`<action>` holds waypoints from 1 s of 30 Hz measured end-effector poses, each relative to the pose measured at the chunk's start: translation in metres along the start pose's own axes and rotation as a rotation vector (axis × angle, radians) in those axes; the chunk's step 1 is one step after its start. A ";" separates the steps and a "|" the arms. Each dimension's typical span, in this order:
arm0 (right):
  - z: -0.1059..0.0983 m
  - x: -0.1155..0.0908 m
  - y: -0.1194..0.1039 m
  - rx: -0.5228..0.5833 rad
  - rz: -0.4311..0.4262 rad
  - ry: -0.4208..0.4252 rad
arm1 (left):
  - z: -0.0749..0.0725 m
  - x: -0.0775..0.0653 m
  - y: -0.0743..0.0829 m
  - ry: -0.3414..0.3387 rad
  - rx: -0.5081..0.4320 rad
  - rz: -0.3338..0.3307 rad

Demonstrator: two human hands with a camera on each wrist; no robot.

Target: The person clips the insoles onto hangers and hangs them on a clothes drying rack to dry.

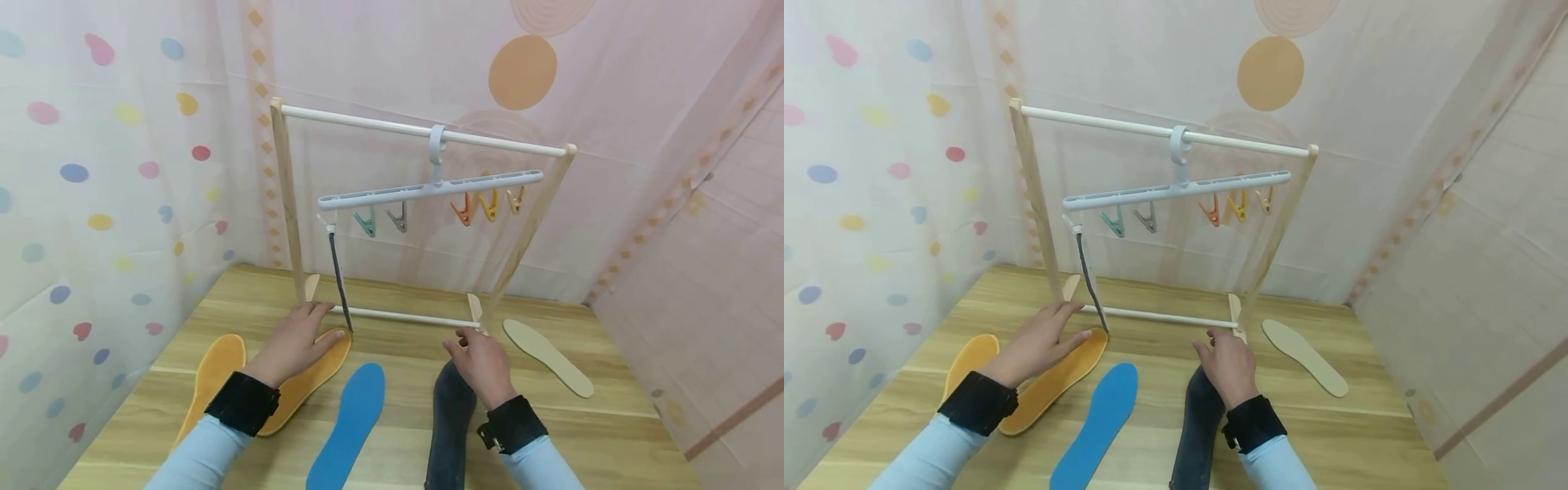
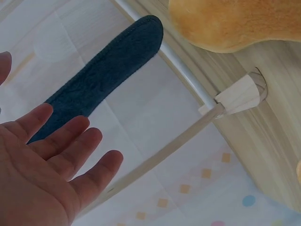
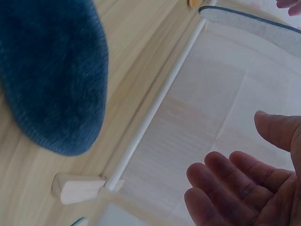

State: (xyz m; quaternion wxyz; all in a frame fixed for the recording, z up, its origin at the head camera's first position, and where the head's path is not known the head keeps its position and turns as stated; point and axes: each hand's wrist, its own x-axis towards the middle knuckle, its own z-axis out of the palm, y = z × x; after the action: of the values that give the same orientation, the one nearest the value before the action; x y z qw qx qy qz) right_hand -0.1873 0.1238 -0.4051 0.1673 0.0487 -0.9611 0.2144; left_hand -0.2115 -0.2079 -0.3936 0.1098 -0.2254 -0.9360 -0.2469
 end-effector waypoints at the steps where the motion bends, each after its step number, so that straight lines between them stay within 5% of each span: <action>1: -0.001 0.000 0.001 -0.004 0.000 0.000 | 0.000 0.000 0.001 -0.002 0.008 -0.001; 15: -0.011 -0.002 0.031 -0.065 -0.004 -0.030 | -0.004 -0.001 0.007 -0.125 0.114 -0.074; 30: -0.008 -0.009 0.060 -0.161 0.030 -0.086 | -0.008 -0.008 -0.002 -0.280 0.191 -0.122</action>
State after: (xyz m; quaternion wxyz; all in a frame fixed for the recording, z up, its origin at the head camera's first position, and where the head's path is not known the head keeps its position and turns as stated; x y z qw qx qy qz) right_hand -0.1864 0.1811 -0.4253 0.1262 0.0298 -0.9821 0.1369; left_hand -0.2046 -0.2169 -0.3905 -0.0162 -0.1892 -0.9732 -0.1294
